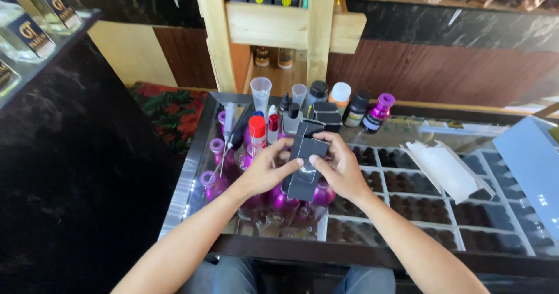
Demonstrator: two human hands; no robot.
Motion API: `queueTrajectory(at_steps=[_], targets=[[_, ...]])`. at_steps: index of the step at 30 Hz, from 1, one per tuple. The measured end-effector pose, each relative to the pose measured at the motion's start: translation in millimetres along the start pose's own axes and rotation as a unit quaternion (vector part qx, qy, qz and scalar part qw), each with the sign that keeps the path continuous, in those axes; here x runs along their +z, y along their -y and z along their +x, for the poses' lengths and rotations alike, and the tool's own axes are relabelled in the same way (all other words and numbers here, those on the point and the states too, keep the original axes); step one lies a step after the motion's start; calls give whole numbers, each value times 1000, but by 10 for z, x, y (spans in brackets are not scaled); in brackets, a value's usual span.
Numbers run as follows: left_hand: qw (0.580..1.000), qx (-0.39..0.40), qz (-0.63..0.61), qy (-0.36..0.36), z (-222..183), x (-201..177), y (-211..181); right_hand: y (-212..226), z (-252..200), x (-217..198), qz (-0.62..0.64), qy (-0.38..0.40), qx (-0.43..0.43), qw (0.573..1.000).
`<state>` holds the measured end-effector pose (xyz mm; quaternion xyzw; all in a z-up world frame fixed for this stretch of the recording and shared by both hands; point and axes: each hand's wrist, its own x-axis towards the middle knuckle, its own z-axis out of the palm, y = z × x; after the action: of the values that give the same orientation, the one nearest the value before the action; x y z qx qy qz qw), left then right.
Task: The person assembles small black and white cardboard boxes by folding and tucking flaps. They handle several boxes one at a time, folding the sides and securing the flaps to form the box shape.
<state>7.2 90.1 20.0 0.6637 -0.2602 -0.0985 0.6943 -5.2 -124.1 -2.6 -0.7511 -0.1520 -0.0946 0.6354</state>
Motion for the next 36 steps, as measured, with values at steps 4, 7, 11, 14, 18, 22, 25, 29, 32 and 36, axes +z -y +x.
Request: queueTrajectory(at_steps=[4, 7, 11, 14, 18, 22, 25, 29, 32, 36], targets=[[1000, 24, 9, 10, 44, 30, 35, -63, -9, -60, 22, 0, 3, 1000], [999, 30, 25, 9, 30, 51, -65, -110, 19, -55, 44, -3, 2, 999], [999, 5, 44, 3, 34, -73, 113, -124, 4, -54, 56, -19, 10, 998], [998, -14, 66, 11, 16, -63, 45, 56, -2, -59, 30, -31, -10, 999], [995, -34, 89, 31, 23, 4, 31, 12, 21, -185, -72, 16, -37, 997], [996, -28, 57, 55, 78, -70, 120, 71, 46, -198, -125, 67, -30, 989], [997, -58, -21, 39, 48, -115, 118, -109, 83, -266, -137, -4, -23, 990], [992, -31, -119, 32, 94, -113, 243, -152, 101, -372, -109, -72, 21, 991], [991, -15, -133, 20, 120, -76, 320, -183, 75, -376, -61, -14, 56, 996], [992, 23, -112, -44, 139, -115, 381, -6, -37, -208, 23, 64, 85, 994]])
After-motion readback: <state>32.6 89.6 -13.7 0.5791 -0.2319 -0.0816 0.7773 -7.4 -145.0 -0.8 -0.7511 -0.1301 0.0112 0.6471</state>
